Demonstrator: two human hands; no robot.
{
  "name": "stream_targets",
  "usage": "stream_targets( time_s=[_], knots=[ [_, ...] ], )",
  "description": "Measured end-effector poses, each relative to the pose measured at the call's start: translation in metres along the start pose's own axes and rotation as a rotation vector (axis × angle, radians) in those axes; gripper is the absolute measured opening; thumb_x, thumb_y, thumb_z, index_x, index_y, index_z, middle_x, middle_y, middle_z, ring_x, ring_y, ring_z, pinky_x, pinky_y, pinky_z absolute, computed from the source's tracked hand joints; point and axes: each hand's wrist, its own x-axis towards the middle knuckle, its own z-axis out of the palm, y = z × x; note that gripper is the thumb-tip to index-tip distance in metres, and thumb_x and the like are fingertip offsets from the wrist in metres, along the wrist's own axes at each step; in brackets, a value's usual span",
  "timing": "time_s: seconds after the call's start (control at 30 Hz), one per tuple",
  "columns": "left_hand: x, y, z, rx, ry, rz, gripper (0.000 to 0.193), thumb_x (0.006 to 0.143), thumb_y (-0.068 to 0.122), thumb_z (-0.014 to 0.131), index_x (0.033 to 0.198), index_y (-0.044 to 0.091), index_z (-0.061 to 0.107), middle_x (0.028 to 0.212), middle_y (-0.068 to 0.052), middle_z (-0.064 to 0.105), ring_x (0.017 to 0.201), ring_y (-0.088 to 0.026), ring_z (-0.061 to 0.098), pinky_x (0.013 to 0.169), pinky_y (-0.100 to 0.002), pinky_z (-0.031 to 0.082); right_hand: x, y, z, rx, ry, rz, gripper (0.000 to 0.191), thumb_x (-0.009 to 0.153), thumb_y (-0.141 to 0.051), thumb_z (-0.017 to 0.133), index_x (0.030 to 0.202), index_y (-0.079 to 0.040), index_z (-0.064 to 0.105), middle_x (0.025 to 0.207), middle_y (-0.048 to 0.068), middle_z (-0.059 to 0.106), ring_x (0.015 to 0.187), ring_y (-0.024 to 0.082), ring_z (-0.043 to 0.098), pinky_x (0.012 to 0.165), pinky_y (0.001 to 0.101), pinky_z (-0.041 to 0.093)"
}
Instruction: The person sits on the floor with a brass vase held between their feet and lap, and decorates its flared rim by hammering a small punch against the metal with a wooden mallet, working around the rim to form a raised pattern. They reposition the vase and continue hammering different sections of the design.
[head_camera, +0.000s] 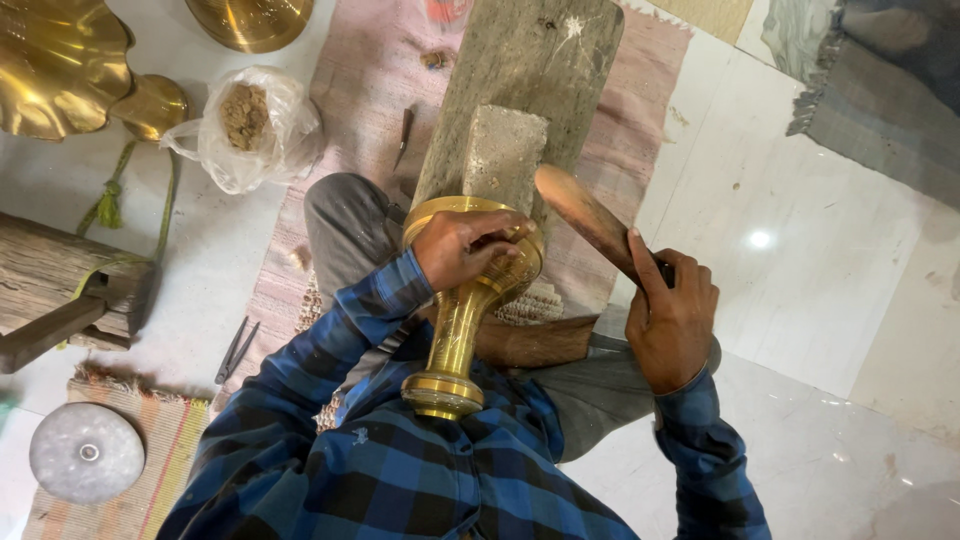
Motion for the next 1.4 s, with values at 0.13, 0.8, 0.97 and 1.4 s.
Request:
stream_targets(
  time_s=[0.13, 0.8, 0.97, 1.4],
  knots=[
    [-0.010, -0.002, 0.008, 0.064, 0.128, -0.011, 0.044, 0.091, 0.016, 0.081, 0.131, 0.007, 0.067, 0.124, -0.015, 0.074, 0.101, -0.022, 0.078, 0.086, -0.032, 0.066, -0.003, 0.004, 0.012, 0.032, -0.064, -0.009, 0.064, 0.092, 0.003, 0.067, 0.151, -0.021, 0.060, 0.115, 0.013, 0.065, 0.101, 0.028, 0.058, 0.087, 0.0414, 0.044],
    [-0.020, 0.014, 0.018, 0.155, 0.231, -0.130, 0.039, 0.089, 0.017, 0.084, 0.123, 0.007, 0.068, 0.105, -0.014, 0.078, 0.089, -0.021, 0.080, 0.076, -0.031, 0.065, 0.039, -0.010, -0.040, -0.112, -0.047, -0.197, 0.069, 0.082, 0.007, 0.068, 0.142, -0.027, 0.062, 0.113, 0.009, 0.064, 0.103, 0.029, 0.063, 0.090, 0.0481, 0.055],
    [-0.015, 0.005, 0.013, 0.140, 0.137, -0.080, 0.040, 0.091, 0.016, 0.082, 0.128, 0.010, 0.069, 0.113, -0.015, 0.078, 0.087, -0.021, 0.080, 0.075, -0.031, 0.065, 0.034, -0.011, -0.032, 0.129, -0.043, -0.086, 0.059, 0.091, 0.005, 0.067, 0.145, -0.018, 0.063, 0.116, 0.010, 0.062, 0.104, 0.024, 0.061, 0.088, 0.0419, 0.056],
    [-0.011, 0.005, 0.011, 0.153, 0.123, -0.114, 0.044, 0.091, 0.019, 0.082, 0.131, 0.009, 0.066, 0.112, -0.014, 0.076, 0.089, -0.023, 0.080, 0.076, -0.031, 0.065, 0.017, -0.003, -0.023, 0.166, 0.034, -0.007, 0.064, 0.090, 0.004, 0.071, 0.149, -0.017, 0.061, 0.122, 0.016, 0.063, 0.111, 0.029, 0.060, 0.096, 0.0437, 0.051]
  ],
)
